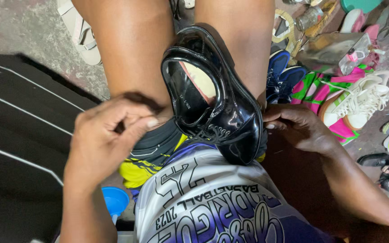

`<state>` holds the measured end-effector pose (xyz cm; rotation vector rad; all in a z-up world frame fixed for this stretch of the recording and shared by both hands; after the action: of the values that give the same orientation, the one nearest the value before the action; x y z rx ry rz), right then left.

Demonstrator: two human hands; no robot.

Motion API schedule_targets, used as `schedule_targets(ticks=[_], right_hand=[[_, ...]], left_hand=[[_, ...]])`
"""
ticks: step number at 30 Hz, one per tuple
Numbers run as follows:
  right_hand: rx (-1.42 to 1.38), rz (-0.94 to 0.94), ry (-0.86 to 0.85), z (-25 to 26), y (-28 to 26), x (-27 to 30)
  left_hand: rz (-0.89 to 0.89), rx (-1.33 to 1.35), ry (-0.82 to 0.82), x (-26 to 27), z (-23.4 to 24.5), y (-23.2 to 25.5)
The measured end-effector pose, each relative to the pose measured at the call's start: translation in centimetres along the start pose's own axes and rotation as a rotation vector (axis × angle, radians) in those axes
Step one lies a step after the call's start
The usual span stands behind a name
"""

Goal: The person is repairing a black shoe by hand-sewing the sole to the upper. They use a needle and thread to stitch along the perimeter of the shoe's sole, pulling the thread tight after each stitch. The person holds the shoe on their lap and repeatedly rotates it to access different sections of the seam.

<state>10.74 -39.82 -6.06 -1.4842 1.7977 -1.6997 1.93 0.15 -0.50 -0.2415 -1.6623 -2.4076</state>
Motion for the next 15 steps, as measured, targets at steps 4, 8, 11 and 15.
schedule_targets(ticks=[4, 8, 11, 15], right_hand=[[0.204, 0.021, 0.000, 0.1, -0.5, -0.2], [0.404, -0.012, 0.039, 0.0, -0.4, 0.0], [0.534, 0.018, 0.064, -0.4, -0.8, 0.2], [0.453, -0.059, 0.147, -0.9, -0.9, -0.1]], left_hand=[[0.038, -0.122, 0.046, 0.5, 1.7, -1.1], [-0.014, 0.189, 0.039, 0.6, 2.1, -1.2], [-0.003, 0.937, -0.038, 0.5, 1.0, -1.2], [0.051, 1.383, -0.154, 0.1, -0.6, -1.6]])
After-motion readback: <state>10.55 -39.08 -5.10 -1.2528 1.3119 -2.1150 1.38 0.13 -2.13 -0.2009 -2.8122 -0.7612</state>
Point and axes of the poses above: each hand's wrist, its own x-axis away from the middle knuckle, its own z-axis out of the back of the hand, y = z × x, the point moved 2 cm from there along -x, towards the middle knuckle, and after that the axes turned 2 degrees about x, right-handed, at the moved point
